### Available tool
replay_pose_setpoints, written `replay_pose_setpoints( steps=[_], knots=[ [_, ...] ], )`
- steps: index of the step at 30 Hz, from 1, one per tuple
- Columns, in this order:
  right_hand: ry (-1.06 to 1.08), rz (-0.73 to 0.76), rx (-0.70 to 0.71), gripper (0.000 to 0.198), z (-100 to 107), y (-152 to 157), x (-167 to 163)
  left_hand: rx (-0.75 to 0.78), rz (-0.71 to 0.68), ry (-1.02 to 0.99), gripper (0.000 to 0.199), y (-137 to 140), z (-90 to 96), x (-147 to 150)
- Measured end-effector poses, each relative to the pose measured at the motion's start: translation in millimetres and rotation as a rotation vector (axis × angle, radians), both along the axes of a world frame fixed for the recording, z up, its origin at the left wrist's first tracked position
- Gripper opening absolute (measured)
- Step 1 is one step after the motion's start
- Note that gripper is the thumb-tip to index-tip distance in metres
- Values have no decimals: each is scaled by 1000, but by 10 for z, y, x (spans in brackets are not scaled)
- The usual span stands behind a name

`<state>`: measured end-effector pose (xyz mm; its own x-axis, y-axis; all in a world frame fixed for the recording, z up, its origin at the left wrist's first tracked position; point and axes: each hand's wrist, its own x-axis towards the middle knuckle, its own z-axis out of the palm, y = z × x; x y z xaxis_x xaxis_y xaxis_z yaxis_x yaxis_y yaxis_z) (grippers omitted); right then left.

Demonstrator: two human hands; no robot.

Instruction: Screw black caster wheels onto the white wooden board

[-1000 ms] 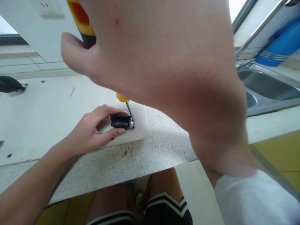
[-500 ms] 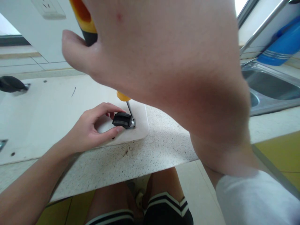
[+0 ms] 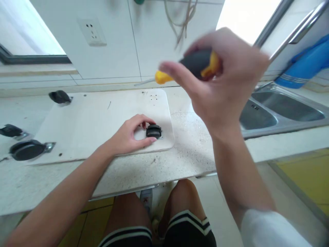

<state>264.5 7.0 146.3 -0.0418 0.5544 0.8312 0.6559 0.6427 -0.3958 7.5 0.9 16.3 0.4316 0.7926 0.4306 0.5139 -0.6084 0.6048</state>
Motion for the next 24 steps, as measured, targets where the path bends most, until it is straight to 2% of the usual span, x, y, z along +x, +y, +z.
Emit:
replay_pose_setpoints(
  steps=[1,2,4,5,6,8,12,15,18,21,22,24],
  knots=[
    [137,-46,95,47,-239,40,53,0,-4,-18,47,10,-5,-2],
    [258,-54,62,41,-504,87,115,-4,-5,-38,49,20,-16,-3],
    [559,-109,-187,45,-1023,175,224,-20,-13,-93,50,43,-46,6],
    [640,-123,-252,45,-1238,208,259,-25,-22,-124,49,56,-62,16],
    [703,-116,-289,43,-1408,231,276,-18,-30,-154,49,68,-74,30],
    [837,-90,-347,40,-1604,255,269,21,-15,-202,47,84,-72,61],
    [984,-90,-476,24,-1625,289,219,198,117,-231,44,11,126,21],
    [1042,-126,-553,22,-1585,350,232,323,256,-214,41,-174,425,-299],
    [1080,-169,-580,28,-1581,401,252,394,533,-261,34,-425,695,-962],
    [1058,-178,-612,31,-1581,397,239,346,1014,-292,24,-706,786,-1806],
    [1039,-175,-622,30,-1577,386,229,287,1173,-258,23,-806,766,-2077],
    [996,-172,-636,29,-1567,360,206,25,1394,-89,21,-1010,663,-2539]
  ],
)
